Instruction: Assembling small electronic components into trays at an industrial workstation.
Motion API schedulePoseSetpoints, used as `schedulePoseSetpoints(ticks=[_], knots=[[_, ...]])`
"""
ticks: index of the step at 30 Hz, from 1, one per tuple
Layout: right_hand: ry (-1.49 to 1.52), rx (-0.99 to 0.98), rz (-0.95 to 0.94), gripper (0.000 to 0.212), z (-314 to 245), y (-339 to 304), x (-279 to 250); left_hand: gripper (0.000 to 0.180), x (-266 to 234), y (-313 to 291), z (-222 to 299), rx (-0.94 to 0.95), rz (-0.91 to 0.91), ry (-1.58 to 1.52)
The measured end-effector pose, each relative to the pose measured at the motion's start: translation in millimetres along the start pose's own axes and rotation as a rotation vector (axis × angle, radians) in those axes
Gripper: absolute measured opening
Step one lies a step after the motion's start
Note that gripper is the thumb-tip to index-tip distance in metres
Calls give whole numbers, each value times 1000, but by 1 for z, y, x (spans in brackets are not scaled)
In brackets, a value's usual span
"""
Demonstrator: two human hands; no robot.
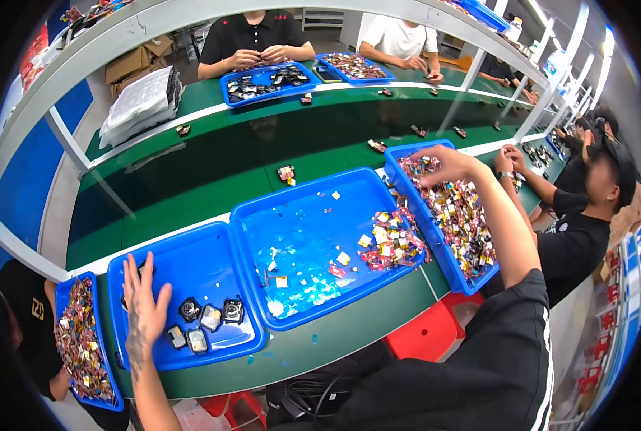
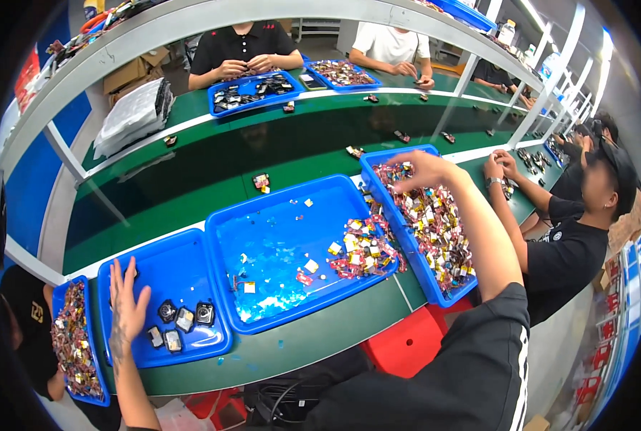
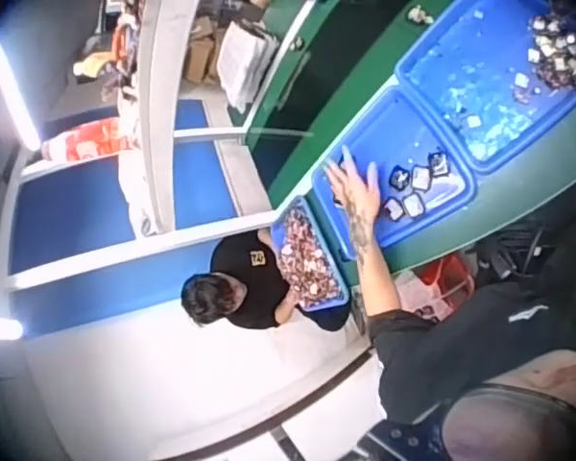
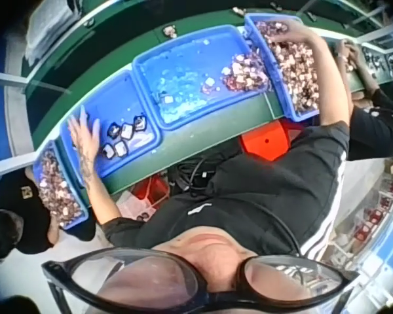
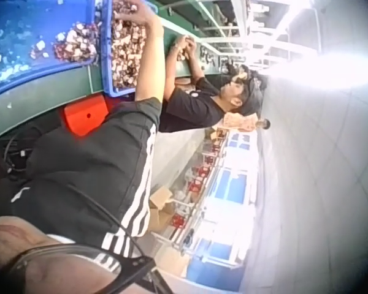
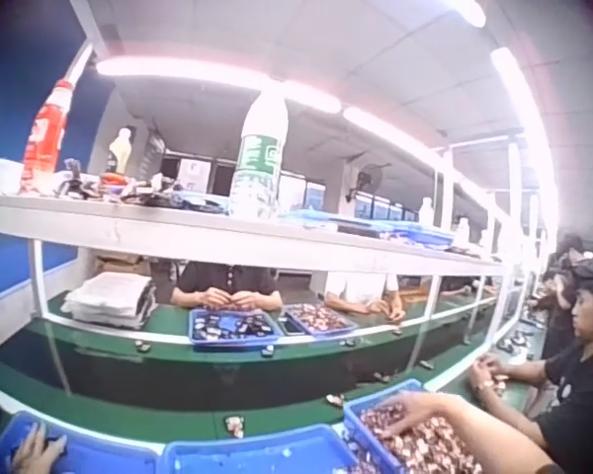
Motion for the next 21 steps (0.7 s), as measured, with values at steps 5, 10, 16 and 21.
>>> schedulePoseSetpoints(ticks=[5, 10, 16, 21], knots=[[24, -4, -119, 87, 16, -41, 23, 56, 12, 11, 18, 10, -274, 146], [-112, -34, 74, 52, -9, -28, 39, 49, -6, -13, 35, 160, -237, -4], [23, 38, 353, 28, 15, -71, 22, 51, 12, -1, 30, 199, -19, -81], [305, 168, 445, 14, 28, -80, -1, 43, 7, 0, 23, 110, -81, -104]])
Point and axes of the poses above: each hand's wrist, its own y-axis towards the middle knuckle, its own x-axis out of the palm, z = x × y, the point moved 1 cm from there along y, towards the middle knuckle, and after that the axes turned 12 degrees about z, right-handed, at the moved point
